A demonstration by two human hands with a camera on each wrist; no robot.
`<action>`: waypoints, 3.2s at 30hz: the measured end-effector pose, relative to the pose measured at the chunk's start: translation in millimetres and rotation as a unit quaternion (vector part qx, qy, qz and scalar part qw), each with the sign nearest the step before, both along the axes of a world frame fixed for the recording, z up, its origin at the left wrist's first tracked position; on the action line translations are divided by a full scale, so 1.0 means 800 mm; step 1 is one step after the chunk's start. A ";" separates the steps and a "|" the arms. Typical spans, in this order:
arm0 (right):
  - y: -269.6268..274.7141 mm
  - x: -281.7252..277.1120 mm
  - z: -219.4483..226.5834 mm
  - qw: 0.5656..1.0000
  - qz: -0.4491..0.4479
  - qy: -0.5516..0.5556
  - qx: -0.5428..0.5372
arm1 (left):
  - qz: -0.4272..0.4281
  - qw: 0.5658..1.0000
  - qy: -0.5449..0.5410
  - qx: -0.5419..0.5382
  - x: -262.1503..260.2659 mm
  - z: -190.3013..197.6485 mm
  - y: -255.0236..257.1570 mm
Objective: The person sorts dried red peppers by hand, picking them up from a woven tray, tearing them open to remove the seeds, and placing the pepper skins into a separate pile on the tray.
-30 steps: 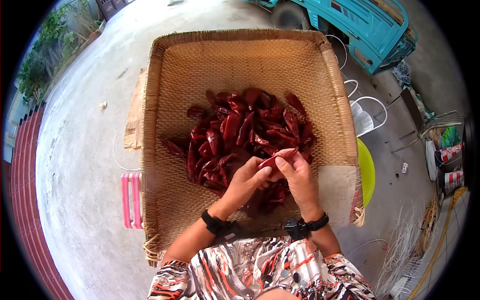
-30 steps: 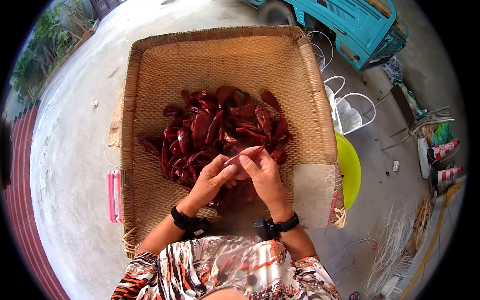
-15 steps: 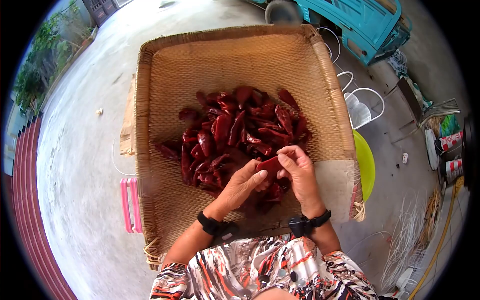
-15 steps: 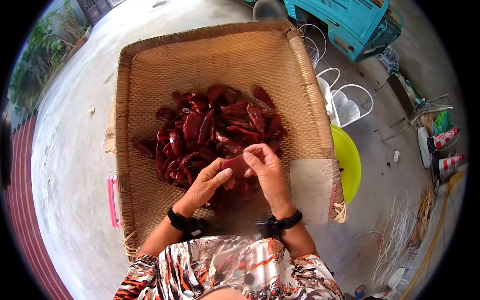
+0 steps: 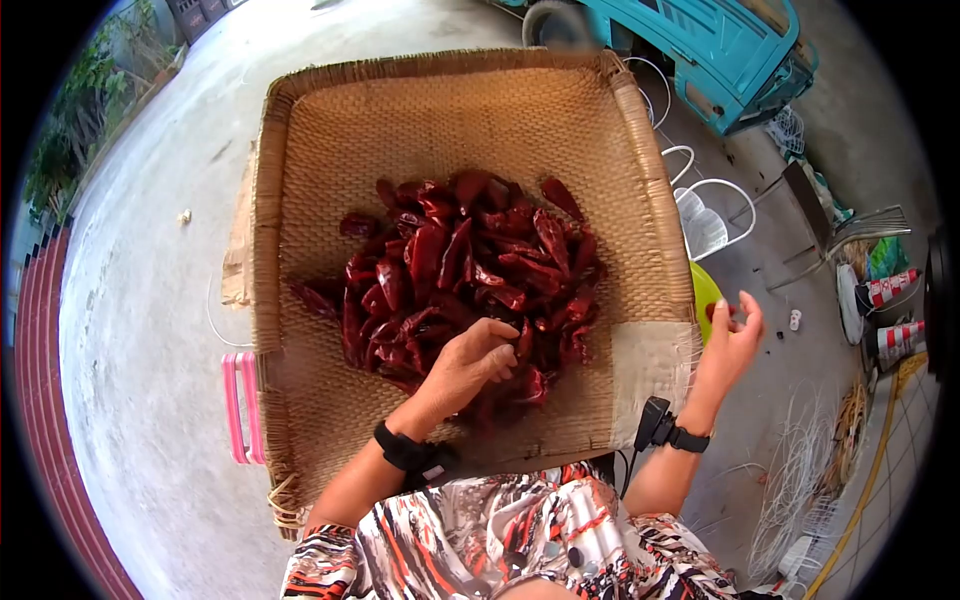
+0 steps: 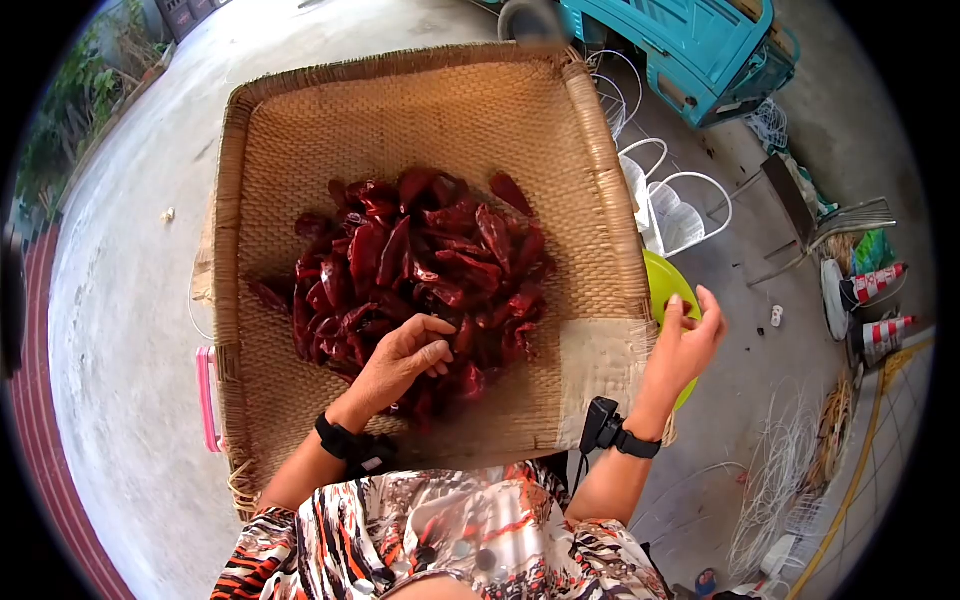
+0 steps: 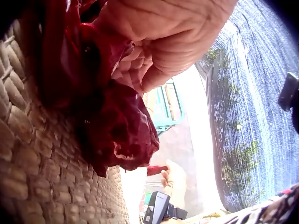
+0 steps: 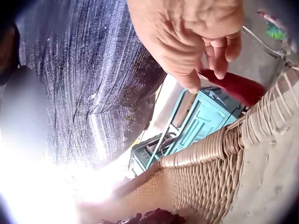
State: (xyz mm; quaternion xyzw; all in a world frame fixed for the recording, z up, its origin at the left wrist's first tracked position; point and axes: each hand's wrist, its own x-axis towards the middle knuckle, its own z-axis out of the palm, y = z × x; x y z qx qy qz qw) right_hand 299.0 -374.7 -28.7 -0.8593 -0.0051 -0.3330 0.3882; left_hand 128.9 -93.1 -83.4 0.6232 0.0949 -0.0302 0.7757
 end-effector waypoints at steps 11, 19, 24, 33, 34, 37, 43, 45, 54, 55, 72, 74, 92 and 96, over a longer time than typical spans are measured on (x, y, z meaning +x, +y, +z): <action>0.102 -0.025 -0.038 0.903 0.344 0.061 -0.250 | -0.002 1.000 0.004 0.008 0.001 -0.005 0.000; 0.106 -0.032 -0.017 0.896 0.388 0.047 -0.209 | 0.002 1.000 0.003 0.004 0.000 0.003 -0.001; 0.123 -0.075 -0.002 0.848 0.474 0.078 -0.224 | 0.022 1.000 -0.019 0.009 -0.001 0.017 -0.005; 0.146 -0.090 -0.012 0.826 0.534 0.114 -0.138 | 0.033 0.994 -0.012 -0.102 -0.005 0.010 0.002; 0.147 -0.089 -0.014 0.822 0.539 0.143 -0.115 | 0.029 0.992 -0.014 -0.121 -0.006 0.012 0.004; 0.146 -0.086 -0.022 0.810 0.553 0.186 -0.054 | 0.021 0.980 -0.023 -0.195 -0.006 0.014 0.005; 0.137 -0.088 -0.018 0.712 0.537 0.420 0.169 | 0.054 0.969 -0.002 -0.242 -0.002 0.011 0.006; 0.130 -0.083 -0.018 0.726 0.507 0.405 0.227 | 0.072 0.964 0.004 -0.255 0.000 0.015 0.007; 0.038 -0.013 -0.018 0.640 0.354 0.222 0.645 | 0.042 0.986 0.020 -0.159 -0.002 0.005 0.004; 0.023 -0.003 -0.025 0.607 0.350 0.209 0.682 | 0.040 0.987 0.023 -0.155 -0.002 0.005 0.004; 0.162 -0.001 -0.040 0.926 0.336 0.161 -0.052 | 0.031 0.988 0.020 -0.149 -0.002 -0.003 0.005; 0.169 0.004 -0.055 0.920 0.341 0.182 -0.062 | 0.029 0.989 0.023 -0.144 -0.002 -0.002 0.005; 0.132 -0.088 -0.015 0.791 0.524 0.310 0.064 | 0.116 0.980 -0.008 -0.159 -0.003 0.019 0.005; 0.137 -0.089 -0.021 0.795 0.525 0.299 0.061 | 0.096 0.972 0.003 -0.214 -0.002 0.011 0.007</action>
